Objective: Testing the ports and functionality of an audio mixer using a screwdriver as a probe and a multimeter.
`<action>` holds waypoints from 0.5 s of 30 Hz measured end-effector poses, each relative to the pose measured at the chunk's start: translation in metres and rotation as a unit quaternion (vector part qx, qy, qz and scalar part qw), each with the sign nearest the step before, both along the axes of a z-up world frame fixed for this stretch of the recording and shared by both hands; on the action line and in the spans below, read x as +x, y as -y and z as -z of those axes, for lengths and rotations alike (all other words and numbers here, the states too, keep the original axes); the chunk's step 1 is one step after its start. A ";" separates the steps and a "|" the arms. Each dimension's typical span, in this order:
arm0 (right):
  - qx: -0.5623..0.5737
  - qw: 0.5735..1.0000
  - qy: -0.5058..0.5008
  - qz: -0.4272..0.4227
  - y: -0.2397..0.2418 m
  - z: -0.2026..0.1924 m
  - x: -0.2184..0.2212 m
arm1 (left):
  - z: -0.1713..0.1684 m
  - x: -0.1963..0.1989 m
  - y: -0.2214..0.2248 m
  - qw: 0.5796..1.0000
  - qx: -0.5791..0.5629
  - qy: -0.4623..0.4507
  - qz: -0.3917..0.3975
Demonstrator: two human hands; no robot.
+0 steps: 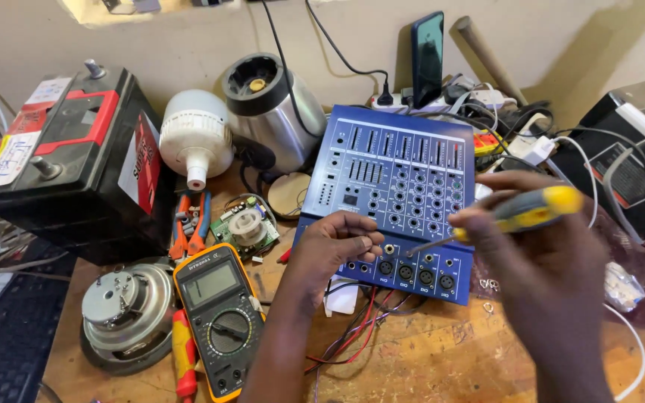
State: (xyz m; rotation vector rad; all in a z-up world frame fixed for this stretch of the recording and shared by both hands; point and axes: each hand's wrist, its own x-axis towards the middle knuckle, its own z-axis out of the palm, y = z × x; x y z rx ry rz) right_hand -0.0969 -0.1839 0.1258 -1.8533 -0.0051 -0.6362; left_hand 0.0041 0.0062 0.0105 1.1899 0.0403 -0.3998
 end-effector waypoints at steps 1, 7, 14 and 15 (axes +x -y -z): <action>-0.001 1.000 0.003 -0.002 0.002 -0.007 -0.002 | 0.001 0.001 0.001 1.000 -0.001 0.003 -0.002; 0.229 0.971 0.050 -0.057 0.040 0.016 0.017 | 0.002 -0.003 0.008 0.999 -0.012 0.032 0.023; 0.163 0.986 -0.044 0.008 0.038 0.021 0.020 | -0.003 -0.008 0.012 0.995 0.033 0.046 0.078; 0.152 0.985 -0.072 0.032 0.033 0.017 0.018 | -0.006 -0.009 0.011 0.994 0.056 0.044 0.079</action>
